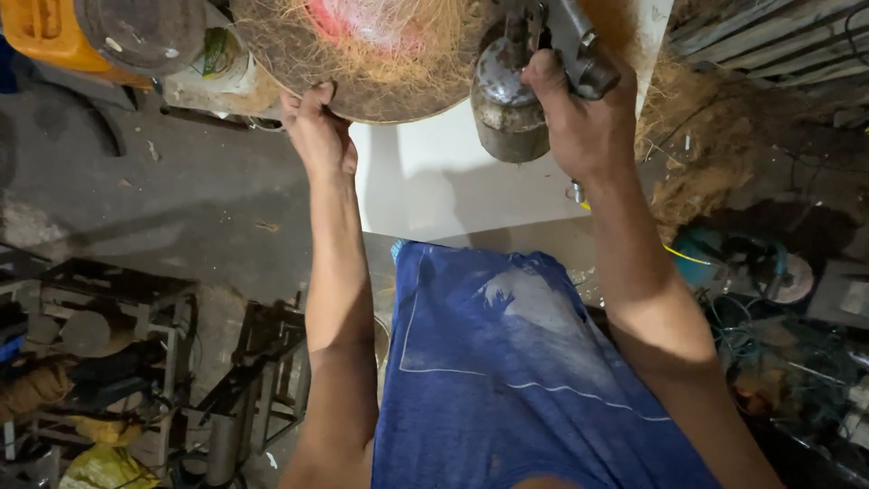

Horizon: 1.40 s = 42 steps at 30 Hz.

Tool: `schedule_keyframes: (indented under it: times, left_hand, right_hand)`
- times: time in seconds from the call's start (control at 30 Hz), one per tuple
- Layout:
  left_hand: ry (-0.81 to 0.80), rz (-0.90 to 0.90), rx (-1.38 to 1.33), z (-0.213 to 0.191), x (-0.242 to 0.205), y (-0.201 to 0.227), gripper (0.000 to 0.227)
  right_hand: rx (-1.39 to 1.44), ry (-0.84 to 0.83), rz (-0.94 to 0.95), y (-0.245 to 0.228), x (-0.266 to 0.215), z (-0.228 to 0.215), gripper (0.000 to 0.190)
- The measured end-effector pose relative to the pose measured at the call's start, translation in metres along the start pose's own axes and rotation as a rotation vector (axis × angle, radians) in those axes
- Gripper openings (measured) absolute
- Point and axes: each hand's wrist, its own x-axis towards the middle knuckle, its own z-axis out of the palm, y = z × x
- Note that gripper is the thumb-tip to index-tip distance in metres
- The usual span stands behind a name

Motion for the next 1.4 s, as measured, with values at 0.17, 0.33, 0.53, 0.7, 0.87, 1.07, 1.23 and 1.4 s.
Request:
schedule_keyframes:
  times: [0.17, 0.33, 0.53, 0.7, 0.87, 1.07, 1.23, 1.4]
  left_hand:
    - [-0.012, 0.001, -0.012, 0.001, -0.002, 0.002, 0.04]
    - [-0.026, 0.038, 0.02, 0.0, 0.001, -0.002, 0.039]
    - [-0.059, 0.044, 0.026, 0.0, 0.003, -0.006, 0.035]
    - [-0.01, -0.014, -0.025, 0.0, 0.003, -0.003, 0.043]
    - [0.009, -0.012, -0.058, -0.003, 0.008, -0.005, 0.044]
    - [-0.007, -0.039, -0.076, -0.006, 0.011, -0.006, 0.042]
    - [0.033, -0.08, -0.018, -0.005, 0.01, 0.003, 0.033]
    - [0.116, -0.09, -0.067, -0.011, 0.024, 0.003, 0.024]
  right_hand:
    - [0.063, -0.01, 0.036, 0.001, 0.002, 0.001, 0.043]
    - [0.034, -0.033, 0.02, -0.002, 0.002, 0.003, 0.037]
    - [0.064, -0.048, -0.003, 0.006, 0.004, 0.003, 0.036]
    - [-0.005, -0.035, 0.027, 0.003, 0.003, 0.001, 0.036]
    - [-0.112, -0.044, 0.057, -0.005, 0.003, -0.002, 0.04]
    - [-0.104, -0.085, 0.044, -0.001, -0.002, -0.001, 0.046]
    - [-0.097, -0.106, 0.035, 0.008, -0.005, 0.0, 0.036]
    - [-0.113, -0.108, 0.123, 0.003, -0.007, -0.002, 0.04]
